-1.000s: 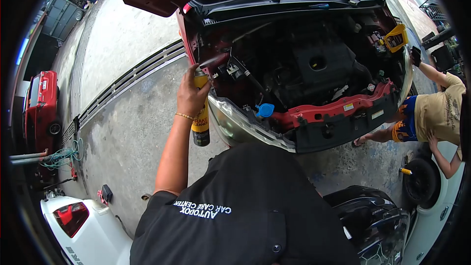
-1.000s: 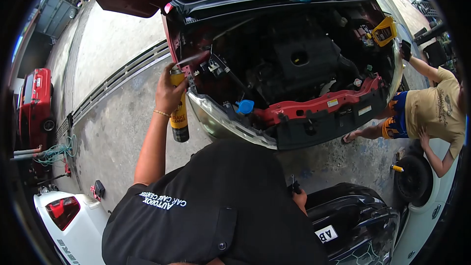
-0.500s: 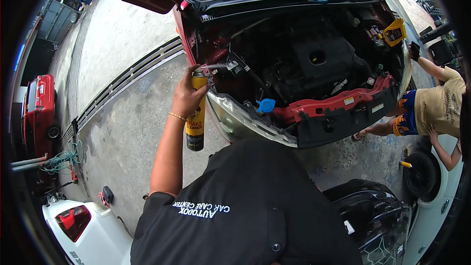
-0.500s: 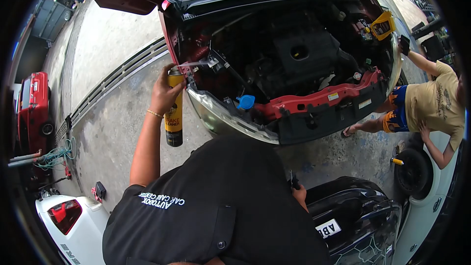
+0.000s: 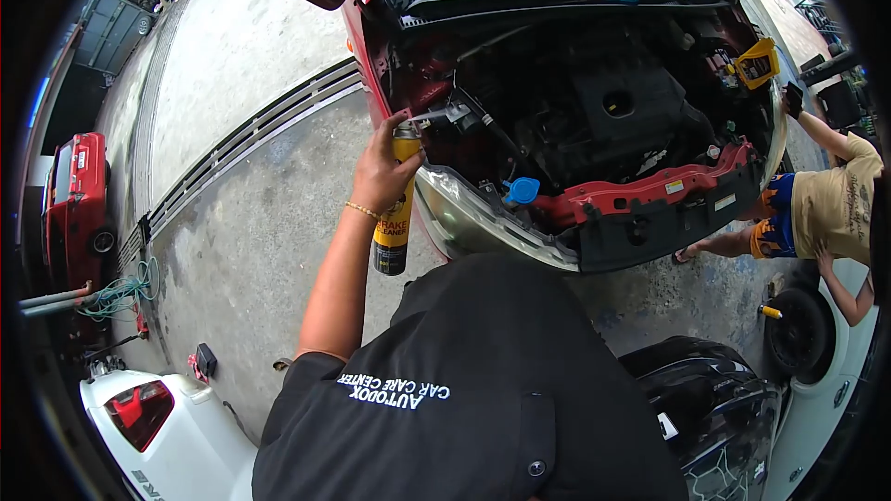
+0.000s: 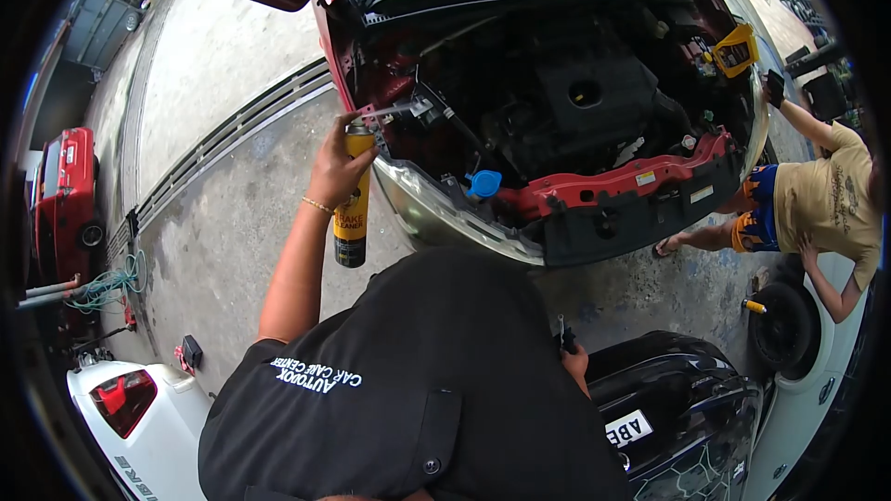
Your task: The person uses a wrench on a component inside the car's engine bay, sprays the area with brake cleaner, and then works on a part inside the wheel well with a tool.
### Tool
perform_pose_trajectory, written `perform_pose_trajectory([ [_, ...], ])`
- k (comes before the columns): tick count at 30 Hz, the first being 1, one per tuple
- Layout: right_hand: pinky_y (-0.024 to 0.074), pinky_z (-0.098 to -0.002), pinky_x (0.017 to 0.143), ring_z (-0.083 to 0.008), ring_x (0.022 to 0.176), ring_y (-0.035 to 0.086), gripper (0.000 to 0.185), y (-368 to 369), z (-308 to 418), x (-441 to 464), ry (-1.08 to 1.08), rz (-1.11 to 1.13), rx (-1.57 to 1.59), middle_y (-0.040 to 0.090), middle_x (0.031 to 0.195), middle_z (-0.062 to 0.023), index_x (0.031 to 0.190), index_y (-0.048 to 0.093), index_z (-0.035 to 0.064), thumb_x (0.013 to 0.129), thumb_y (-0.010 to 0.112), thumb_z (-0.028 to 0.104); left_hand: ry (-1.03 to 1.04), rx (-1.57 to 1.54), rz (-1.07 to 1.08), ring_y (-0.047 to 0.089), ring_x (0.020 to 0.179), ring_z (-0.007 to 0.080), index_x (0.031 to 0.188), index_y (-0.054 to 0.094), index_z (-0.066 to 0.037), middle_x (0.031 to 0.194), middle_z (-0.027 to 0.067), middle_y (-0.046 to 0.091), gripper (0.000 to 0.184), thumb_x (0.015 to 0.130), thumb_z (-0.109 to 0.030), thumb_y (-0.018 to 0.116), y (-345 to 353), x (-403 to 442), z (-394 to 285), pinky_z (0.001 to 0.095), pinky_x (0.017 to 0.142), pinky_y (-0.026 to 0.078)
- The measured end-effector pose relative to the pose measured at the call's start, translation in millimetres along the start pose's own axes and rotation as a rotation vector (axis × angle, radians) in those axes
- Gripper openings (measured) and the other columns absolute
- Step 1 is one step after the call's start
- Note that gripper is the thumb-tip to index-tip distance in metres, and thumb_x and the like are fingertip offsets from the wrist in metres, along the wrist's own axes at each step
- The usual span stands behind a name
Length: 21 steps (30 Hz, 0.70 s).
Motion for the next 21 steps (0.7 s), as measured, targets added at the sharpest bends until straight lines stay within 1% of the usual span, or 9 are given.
perform_pose_trajectory([
  [2,0.0559,-0.0426,0.091,-0.0339,0.106,0.075,0.049,-1.5,0.9,-1.4,-0.013,-0.085,-0.131,0.077,0.109,-0.0234,0.123,0.072,-0.0025,0.080,0.082,0.018,-0.050,0.031,0.009,0.073,0.101,0.0270,0.144,0.055,-0.012,0.113,0.0162,0.073,0.065,0.085,-0.015,0.082,-2.6,-0.8,5.2,0.0404,0.088,0.058],
  [5,0.0558,-0.0413,0.091,-0.0337,0.106,0.075,0.049,1.5,4.0,-8.0,0.008,-0.058,-0.075,0.077,0.109,-0.0239,0.123,0.071,-0.0028,0.080,0.082,0.018,-0.008,0.002,0.006,0.073,0.103,0.0289,0.145,0.054,-0.012,0.114,0.0166,0.073,0.066,0.085,-0.017,0.082,-0.9,1.5,6.5,0.0408,0.089,0.057],
  [8,0.0560,-0.0410,0.090,-0.0330,0.105,0.076,0.048,0.7,14.1,-13.1,-0.001,-0.034,-0.126,0.077,0.107,-0.0229,0.123,0.072,-0.0022,0.081,0.082,0.019,0.023,0.007,-0.002,0.073,0.103,0.0302,0.146,0.053,-0.013,0.114,0.0170,0.073,0.067,0.086,-0.018,0.081,3.4,0.6,-2.4,0.0408,0.091,0.057],
  [12,0.0562,-0.0407,0.089,-0.0323,0.102,0.076,0.047,2.7,15.9,-12.9,-0.016,-0.048,-0.074,0.078,0.104,-0.0218,0.122,0.072,-0.0016,0.081,0.082,0.019,0.006,-0.064,0.007,0.073,0.105,0.0308,0.146,0.053,-0.014,0.115,0.0172,0.073,0.067,0.086,-0.018,0.081,8.7,1.5,-6.9,0.0414,0.093,0.056],
  [14,0.0561,-0.0409,0.088,-0.0318,0.099,0.076,0.045,2.2,19.8,-11.7,-0.037,-0.046,-0.080,0.078,0.102,-0.0215,0.120,0.072,-0.0017,0.082,0.082,0.019,-0.053,-0.093,0.054,0.066,0.119,0.0408,0.142,0.055,-0.014,0.130,0.0194,0.067,0.064,0.085,-0.025,0.081,11.3,0.2,-5.6,0.0458,0.100,0.054],
  [18,0.0557,-0.0408,0.086,-0.0317,0.098,0.076,0.043,-3.1,32.2,-16.0,-0.023,-0.023,-0.103,0.077,0.101,-0.0213,0.118,0.072,-0.0025,0.082,0.082,0.019,-0.034,-0.066,0.021,0.066,0.118,0.0407,0.142,0.055,-0.014,0.129,0.0197,0.066,0.064,0.085,-0.025,0.081,14.6,-1.0,4.6,0.0456,0.099,0.054],
  [21,0.0553,-0.0411,0.084,-0.0302,0.096,0.076,0.039,-4.6,41.0,-19.3,-0.069,-0.053,-0.129,0.077,0.097,-0.0208,0.116,0.071,-0.0033,0.084,0.080,0.017,-0.066,-0.090,0.016,0.067,0.117,0.0401,0.142,0.054,-0.014,0.128,0.0201,0.067,0.064,0.085,-0.025,0.080,13.8,-1.0,9.4,0.0455,0.099,0.054],
])
Point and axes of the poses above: each hand's wrist, its own x-axis towards the middle knuckle, its own y-axis out of the palm, z = x × y, the point moved 5 cm from there along x, towards the middle knuckle
